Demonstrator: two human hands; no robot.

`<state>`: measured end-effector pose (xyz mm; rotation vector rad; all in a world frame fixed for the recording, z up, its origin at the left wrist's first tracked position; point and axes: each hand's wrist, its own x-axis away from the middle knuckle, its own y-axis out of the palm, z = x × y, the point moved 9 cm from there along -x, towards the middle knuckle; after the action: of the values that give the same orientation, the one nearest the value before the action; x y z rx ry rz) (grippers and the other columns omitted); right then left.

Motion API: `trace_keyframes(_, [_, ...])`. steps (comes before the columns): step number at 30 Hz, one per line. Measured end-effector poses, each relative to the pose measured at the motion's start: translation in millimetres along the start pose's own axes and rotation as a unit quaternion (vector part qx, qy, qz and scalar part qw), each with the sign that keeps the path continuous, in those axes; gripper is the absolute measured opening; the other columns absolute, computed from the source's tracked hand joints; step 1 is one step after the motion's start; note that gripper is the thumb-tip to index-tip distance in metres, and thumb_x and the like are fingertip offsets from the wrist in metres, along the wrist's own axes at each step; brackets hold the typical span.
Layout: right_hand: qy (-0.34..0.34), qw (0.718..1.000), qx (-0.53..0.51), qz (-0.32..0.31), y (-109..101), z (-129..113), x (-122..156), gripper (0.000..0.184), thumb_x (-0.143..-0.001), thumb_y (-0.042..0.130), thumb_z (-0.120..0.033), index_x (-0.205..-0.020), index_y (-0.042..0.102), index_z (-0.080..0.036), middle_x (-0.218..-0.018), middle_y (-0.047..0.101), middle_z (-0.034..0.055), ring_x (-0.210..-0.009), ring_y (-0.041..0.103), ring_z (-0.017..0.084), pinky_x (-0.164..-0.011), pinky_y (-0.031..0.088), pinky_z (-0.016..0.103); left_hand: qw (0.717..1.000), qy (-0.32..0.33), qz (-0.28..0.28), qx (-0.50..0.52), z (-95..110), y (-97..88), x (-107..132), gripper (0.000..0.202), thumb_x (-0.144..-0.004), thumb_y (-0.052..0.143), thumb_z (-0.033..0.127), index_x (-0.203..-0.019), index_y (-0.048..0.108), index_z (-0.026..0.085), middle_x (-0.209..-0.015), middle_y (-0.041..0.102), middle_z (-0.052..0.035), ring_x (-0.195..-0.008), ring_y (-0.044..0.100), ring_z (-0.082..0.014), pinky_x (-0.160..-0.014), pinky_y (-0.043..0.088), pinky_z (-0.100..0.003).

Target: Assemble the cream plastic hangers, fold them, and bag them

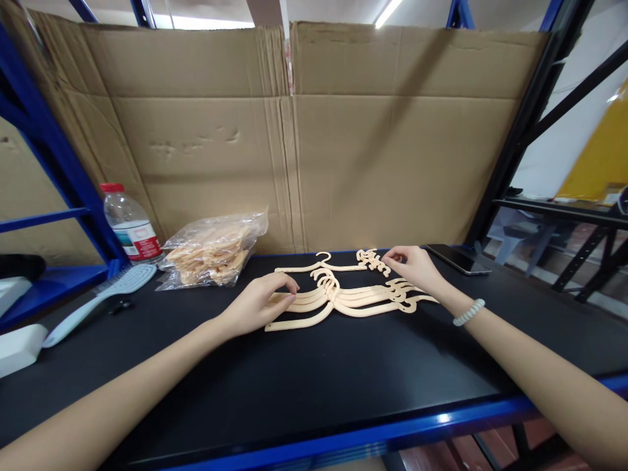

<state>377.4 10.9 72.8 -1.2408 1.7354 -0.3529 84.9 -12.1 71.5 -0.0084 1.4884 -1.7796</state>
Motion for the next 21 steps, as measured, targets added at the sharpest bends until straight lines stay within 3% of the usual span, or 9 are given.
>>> trace_keyframes(12, [-0.004, 0.999, 0.019, -0.03, 10.3, 7.0, -6.0, 0.021, -0.078, 0.056, -0.03, -0.074, 0.071, -0.016, -0.071, 0.071, 0.0051, -0.063, 0.06, 0.016, -0.06, 0.042, 0.026, 0.998, -0.056, 0.004, -0.016, -17.8, -1.6, -2.1, 0.016, -0.086, 0.05, 0.03, -0.092, 0.06, 0.019, -0.094, 0.068, -0.005, -0.084, 0.064, -0.02, -0.074, 0.05, -0.03])
trace_keyframes(17, [-0.01, 0.996, 0.067, -0.062, 17.4, 18.7, -14.0, 0.018, -0.078, 0.056, -0.026, -0.078, 0.071, -0.015, -0.074, 0.072, 0.0052, -0.065, 0.062, 0.015, -0.062, 0.043, 0.025, 0.994, -0.091, 0.045, -0.039, -45.5, -8.8, -7.4, 0.023, -0.085, 0.05, 0.034, -0.096, 0.061, 0.018, -0.099, 0.07, -0.0074, -0.093, 0.065, -0.0228, -0.084, 0.051, -0.035])
trace_keyframes(21, [0.028, 0.988, 0.129, -0.077, 21.2, 35.2, -17.7, 0.019, -0.074, 0.062, -0.033, -0.071, 0.069, -0.016, -0.068, 0.07, 0.0055, -0.062, 0.062, 0.017, -0.056, 0.04, 0.026, 0.99, -0.121, 0.046, -0.055, -74.1, -3.5, -12.2, 0.033, -0.086, 0.044, 0.034, -0.108, 0.061, 0.016, -0.111, 0.069, -0.011, -0.104, 0.064, -0.0247, -0.094, 0.048, -0.04])
